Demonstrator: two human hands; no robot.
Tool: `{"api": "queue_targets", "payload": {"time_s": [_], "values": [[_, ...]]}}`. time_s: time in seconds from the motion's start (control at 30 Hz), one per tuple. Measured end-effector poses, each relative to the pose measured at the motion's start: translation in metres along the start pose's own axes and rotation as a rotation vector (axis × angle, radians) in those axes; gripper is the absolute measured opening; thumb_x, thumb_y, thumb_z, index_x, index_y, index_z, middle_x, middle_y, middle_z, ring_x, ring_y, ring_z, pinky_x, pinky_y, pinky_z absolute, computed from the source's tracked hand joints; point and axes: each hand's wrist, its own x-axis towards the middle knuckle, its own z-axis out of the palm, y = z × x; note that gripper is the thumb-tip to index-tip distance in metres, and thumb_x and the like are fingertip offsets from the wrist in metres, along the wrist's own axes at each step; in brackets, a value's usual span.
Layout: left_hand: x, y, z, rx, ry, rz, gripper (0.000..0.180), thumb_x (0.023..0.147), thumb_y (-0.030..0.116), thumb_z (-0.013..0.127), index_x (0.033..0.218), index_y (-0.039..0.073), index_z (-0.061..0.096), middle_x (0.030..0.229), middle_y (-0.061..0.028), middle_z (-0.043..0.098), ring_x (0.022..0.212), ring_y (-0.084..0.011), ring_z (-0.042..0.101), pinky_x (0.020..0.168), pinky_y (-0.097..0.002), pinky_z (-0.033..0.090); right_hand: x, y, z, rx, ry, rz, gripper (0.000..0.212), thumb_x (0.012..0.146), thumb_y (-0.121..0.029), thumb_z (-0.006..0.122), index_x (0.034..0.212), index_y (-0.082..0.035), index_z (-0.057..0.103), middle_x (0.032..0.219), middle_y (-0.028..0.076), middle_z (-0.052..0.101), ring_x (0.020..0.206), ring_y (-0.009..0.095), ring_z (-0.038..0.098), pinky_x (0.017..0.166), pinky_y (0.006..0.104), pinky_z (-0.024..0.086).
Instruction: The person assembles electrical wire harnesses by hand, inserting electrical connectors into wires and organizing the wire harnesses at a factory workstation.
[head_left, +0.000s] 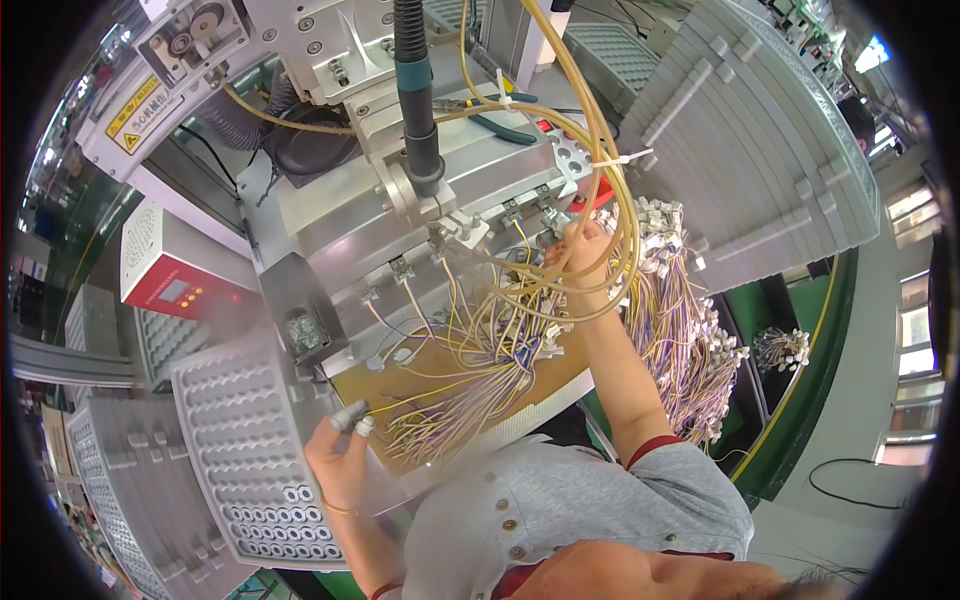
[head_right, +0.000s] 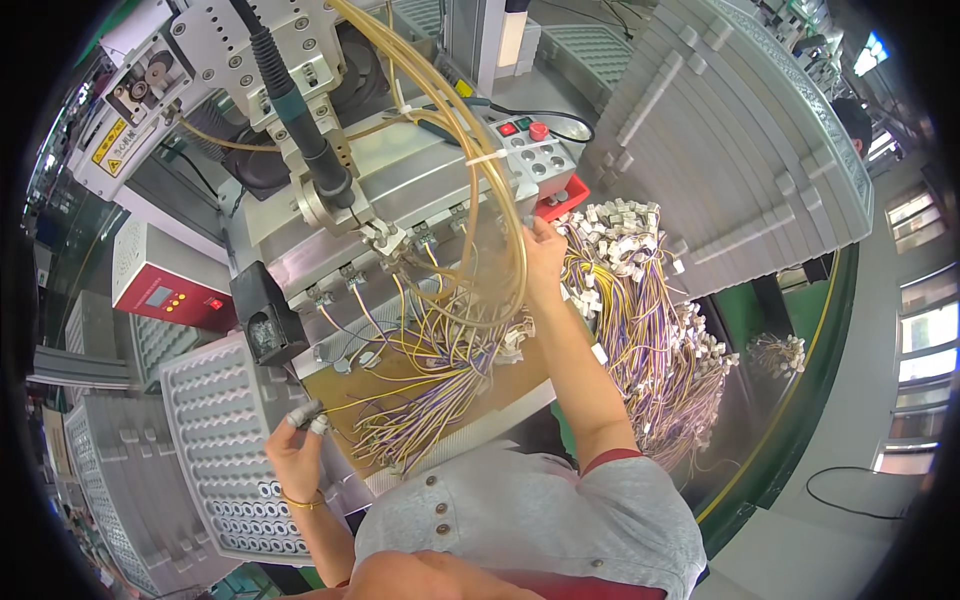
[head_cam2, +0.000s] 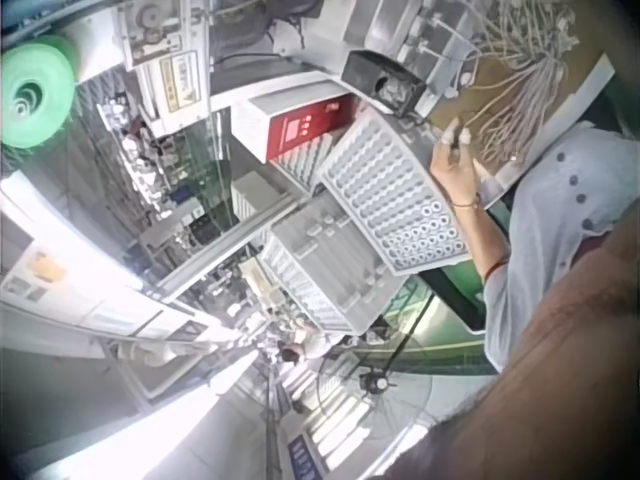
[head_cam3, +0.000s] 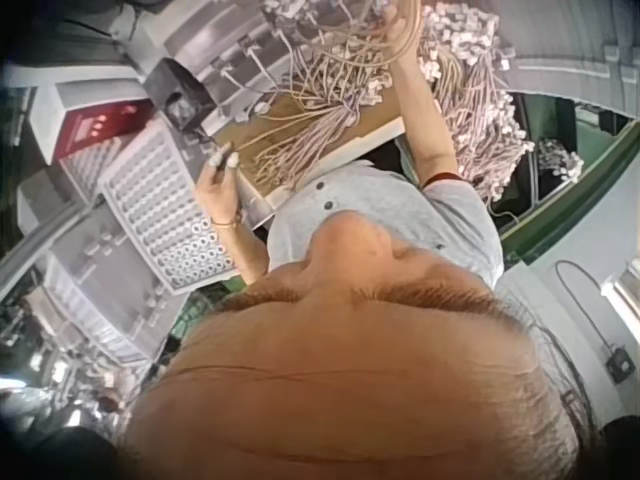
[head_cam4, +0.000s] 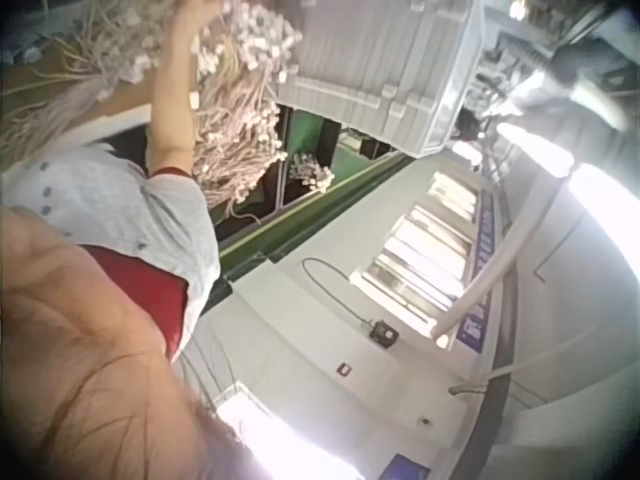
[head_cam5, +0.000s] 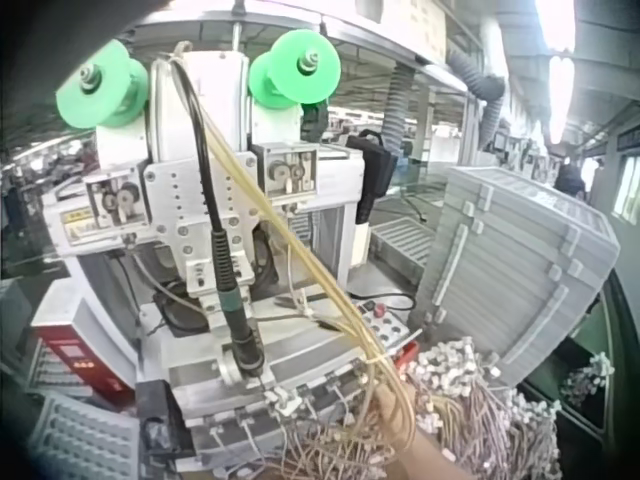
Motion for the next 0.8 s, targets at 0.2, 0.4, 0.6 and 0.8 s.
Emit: {"api": "queue_targets", "payload": {"time_s": [0.2, 0.4, 0.6, 0.8], "values": [[-0.001, -0.012, 0.001, -0.015, -0.042, -0.027, 0.025, 0.072, 0.0, 0.063, 0.097, 0.001, 0.062, 0.074, -0.0053, 0.061, 0.062, -0.009, 0.052, 0.059, -0.0211, 0.043, 0.023, 0.018, -0.006, -0.065, -0.002, -0.066, 0.017, 0.079, -0.016, 0.05, 0.081, 0.001, 0.048, 0.059, 0.011, 0.054, 0.039, 0.019, 0.053, 0.034, 0.0277, 0.045], [-0.002, -0.013, 0.003, 0.069, -0.04, -0.084, 0.022, 0.072, 0.001, 0.064, 0.094, -0.001, 0.063, 0.075, -0.0046, 0.061, 0.069, -0.0067, 0.054, 0.061, -0.0186, 0.043, 0.024, -0.025, 0.003, -0.239, -0.188, 0.033, 0.024, 0.08, -0.021, 0.051, 0.08, 0.003, 0.055, 0.061, 0.006, 0.055, 0.048, 0.015, 0.052, 0.043, 0.0262, 0.043], [-0.015, -0.009, 0.003, -0.278, -0.048, -0.059, 0.019, 0.074, -0.004, 0.061, 0.094, -0.003, 0.061, 0.083, -0.0037, 0.06, 0.072, -0.0078, 0.054, 0.065, -0.019, 0.044, 0.082, -0.039, -0.042, -0.752, -0.101, -0.427, 0.018, 0.075, -0.017, 0.054, 0.076, 0.001, 0.056, 0.061, 0.011, 0.057, 0.055, 0.017, 0.055, 0.052, 0.031, 0.042], [-0.029, -0.002, 0.009, -0.434, 0.007, -0.129, 0.022, 0.072, -0.007, 0.061, 0.093, -0.004, 0.061, 0.084, -0.0041, 0.059, 0.076, -0.0094, 0.055, 0.067, -0.0199, 0.044, 0.123, -0.018, -0.039, -1.329, -0.164, -0.987, 0.033, 0.066, -0.006, 0.053, 0.097, -0.001, 0.044, 0.088, 0.019, 0.054, 0.074, 0.039, 0.054, 0.065, 0.0451, 0.044]]}}
